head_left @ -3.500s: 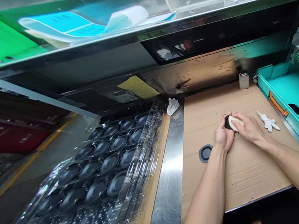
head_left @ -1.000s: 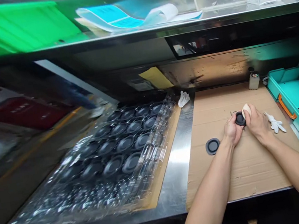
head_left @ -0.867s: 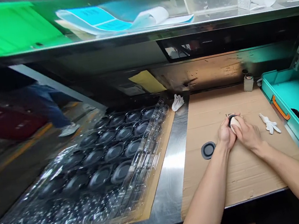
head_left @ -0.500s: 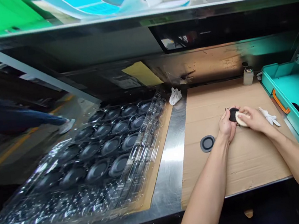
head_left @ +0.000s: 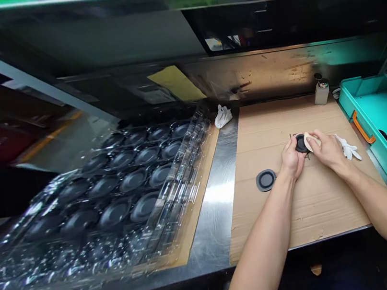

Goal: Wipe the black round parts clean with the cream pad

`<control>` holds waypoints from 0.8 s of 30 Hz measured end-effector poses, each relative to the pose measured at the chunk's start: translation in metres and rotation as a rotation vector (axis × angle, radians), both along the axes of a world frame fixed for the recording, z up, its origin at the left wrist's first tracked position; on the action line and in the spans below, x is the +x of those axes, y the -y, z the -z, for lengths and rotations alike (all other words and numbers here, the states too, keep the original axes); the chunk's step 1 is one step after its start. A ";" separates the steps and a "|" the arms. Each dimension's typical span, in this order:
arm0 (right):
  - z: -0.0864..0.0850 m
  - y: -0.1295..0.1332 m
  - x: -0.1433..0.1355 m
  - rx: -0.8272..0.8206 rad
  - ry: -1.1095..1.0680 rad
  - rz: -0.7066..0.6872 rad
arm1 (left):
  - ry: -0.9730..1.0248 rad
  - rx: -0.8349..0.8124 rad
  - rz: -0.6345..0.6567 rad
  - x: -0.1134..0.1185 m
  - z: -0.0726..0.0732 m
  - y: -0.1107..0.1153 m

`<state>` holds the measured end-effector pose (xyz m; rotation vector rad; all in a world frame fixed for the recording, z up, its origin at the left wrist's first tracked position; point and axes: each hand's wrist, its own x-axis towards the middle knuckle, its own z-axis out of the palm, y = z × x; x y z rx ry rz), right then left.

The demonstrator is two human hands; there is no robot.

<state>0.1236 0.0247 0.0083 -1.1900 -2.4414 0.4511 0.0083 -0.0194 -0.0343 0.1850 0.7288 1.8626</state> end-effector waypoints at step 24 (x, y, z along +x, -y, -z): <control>-0.016 -0.036 0.044 0.281 0.042 0.174 | 0.182 -0.026 0.056 -0.025 -0.014 0.005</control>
